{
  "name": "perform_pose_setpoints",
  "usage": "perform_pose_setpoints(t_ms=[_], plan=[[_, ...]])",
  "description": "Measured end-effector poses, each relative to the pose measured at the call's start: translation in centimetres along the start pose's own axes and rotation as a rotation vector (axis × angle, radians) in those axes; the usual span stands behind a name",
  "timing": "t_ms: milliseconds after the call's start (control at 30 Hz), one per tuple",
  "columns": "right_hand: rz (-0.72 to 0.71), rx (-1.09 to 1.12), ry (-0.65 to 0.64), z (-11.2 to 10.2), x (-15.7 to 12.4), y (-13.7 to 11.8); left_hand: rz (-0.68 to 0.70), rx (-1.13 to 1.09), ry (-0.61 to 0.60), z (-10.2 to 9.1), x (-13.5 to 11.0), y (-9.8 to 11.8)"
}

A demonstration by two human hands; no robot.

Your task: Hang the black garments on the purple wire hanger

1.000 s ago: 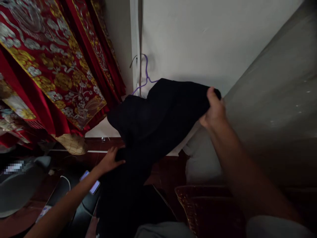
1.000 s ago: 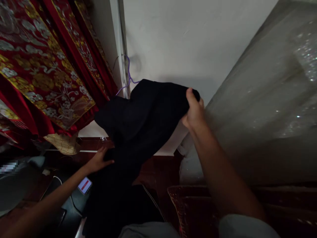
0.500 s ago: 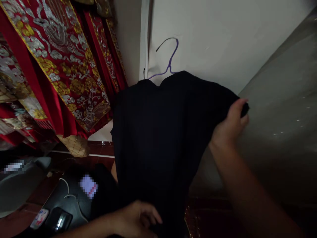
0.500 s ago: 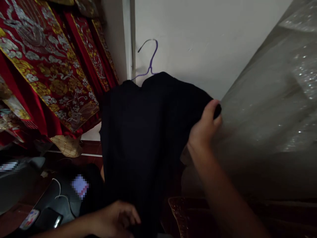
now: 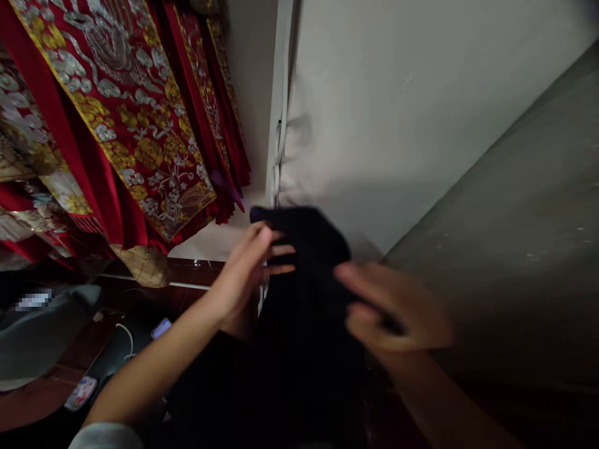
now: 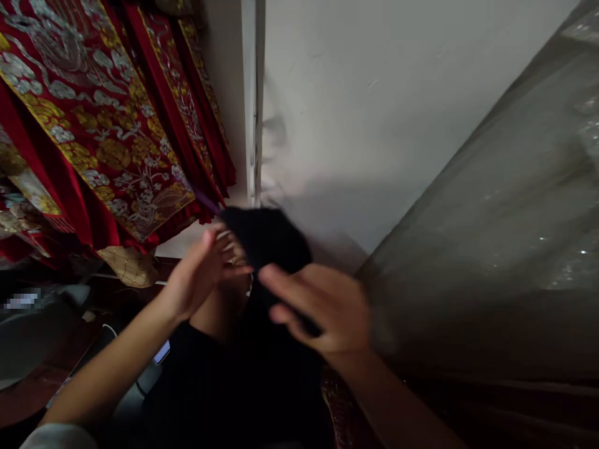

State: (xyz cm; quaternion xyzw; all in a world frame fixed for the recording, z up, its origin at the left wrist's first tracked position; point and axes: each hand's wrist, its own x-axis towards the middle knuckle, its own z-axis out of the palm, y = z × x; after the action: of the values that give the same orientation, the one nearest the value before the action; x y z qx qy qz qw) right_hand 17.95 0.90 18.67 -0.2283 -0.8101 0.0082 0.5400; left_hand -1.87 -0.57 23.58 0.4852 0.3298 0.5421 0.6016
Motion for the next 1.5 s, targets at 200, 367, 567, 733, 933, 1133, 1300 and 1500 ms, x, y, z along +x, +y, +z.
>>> perform_pose_setpoints(t_ms=[200, 367, 567, 733, 933, 1133, 1300, 1500], plan=[[-0.372, 0.234, -0.151, 2.5, 1.4, -1.2, -0.105, 0.425, 0.064, -3.7, -1.4, 0.6], [0.158, 0.011, 0.012, -0.4, 2.6, 7.1, -0.086, 0.931, -0.006, -9.1, -5.7, 3.1], [0.629, 0.397, -0.218, 1.8, 0.6, 12.0, 0.217, 1.142, -0.140, -12.7, -4.2, 7.9], [0.917, 0.674, 0.006, 1.6, 1.9, 12.3, 0.492, 1.241, 0.054, -14.5, -0.7, 6.8], [0.804, 0.595, 0.483, 1.1, 9.1, 17.1, 1.055, 1.386, 0.408, -12.7, 1.5, 4.6], [0.737, 0.570, 0.647, 2.6, 8.7, 17.6, 0.696, 1.285, 0.085, -9.8, 1.8, -1.1], [0.723, 0.462, 0.724, 3.2, 9.0, 17.0, 0.389, 1.529, -0.139, -8.5, 3.6, -4.7], [0.623, 0.436, 0.717, 1.5, 6.9, 17.5, 0.061, 1.794, 0.087, -7.3, 4.6, -5.7]])
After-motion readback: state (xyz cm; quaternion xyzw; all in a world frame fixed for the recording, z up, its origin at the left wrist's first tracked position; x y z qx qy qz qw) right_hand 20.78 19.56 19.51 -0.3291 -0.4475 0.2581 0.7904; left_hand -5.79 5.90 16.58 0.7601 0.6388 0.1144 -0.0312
